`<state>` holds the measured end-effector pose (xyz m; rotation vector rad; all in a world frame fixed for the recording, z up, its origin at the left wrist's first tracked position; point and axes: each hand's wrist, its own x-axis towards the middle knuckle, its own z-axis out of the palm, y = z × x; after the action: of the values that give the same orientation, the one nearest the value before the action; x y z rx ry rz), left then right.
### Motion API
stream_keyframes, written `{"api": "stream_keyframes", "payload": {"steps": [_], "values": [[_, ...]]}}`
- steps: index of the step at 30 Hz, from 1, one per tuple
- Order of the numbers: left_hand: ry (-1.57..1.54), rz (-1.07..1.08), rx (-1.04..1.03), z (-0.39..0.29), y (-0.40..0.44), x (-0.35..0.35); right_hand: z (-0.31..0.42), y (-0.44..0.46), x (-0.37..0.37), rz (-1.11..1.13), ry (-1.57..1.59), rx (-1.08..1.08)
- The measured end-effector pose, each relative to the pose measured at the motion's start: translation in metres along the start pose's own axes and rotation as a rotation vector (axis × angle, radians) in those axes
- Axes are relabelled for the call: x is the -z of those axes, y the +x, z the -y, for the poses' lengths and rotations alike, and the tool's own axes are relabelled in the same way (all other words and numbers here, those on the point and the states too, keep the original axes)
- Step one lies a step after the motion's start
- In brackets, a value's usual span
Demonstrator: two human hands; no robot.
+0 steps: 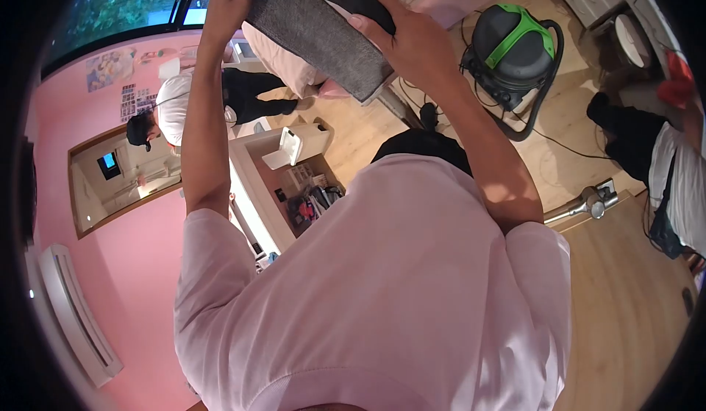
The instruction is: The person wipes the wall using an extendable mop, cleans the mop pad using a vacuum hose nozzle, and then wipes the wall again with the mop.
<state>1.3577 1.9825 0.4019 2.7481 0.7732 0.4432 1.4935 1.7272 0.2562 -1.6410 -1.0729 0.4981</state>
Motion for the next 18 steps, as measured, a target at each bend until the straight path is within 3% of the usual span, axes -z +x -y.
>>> {"api": "stream_keyframes", "payload": {"steps": [7,9,14,16,18], "values": [[-0.014,0.006,0.036,-0.009,0.013,-0.002,0.002,-0.007,-0.004,-0.069,-0.103,-0.078],[0.047,-0.013,0.029,-0.009,0.016,-0.002,0.011,-0.008,-0.001,-0.268,0.041,-0.005],[0.041,-0.023,-0.008,0.016,0.018,-0.007,0.019,0.003,0.016,-0.348,-0.002,0.182],[0.031,-0.014,0.01,0.009,0.017,-0.005,0.008,-0.006,0.0,-0.046,-0.11,-0.05],[-0.029,0.001,0.044,-0.003,0.014,-0.001,-0.018,-0.023,-0.02,-0.074,-0.095,-0.014]]}}
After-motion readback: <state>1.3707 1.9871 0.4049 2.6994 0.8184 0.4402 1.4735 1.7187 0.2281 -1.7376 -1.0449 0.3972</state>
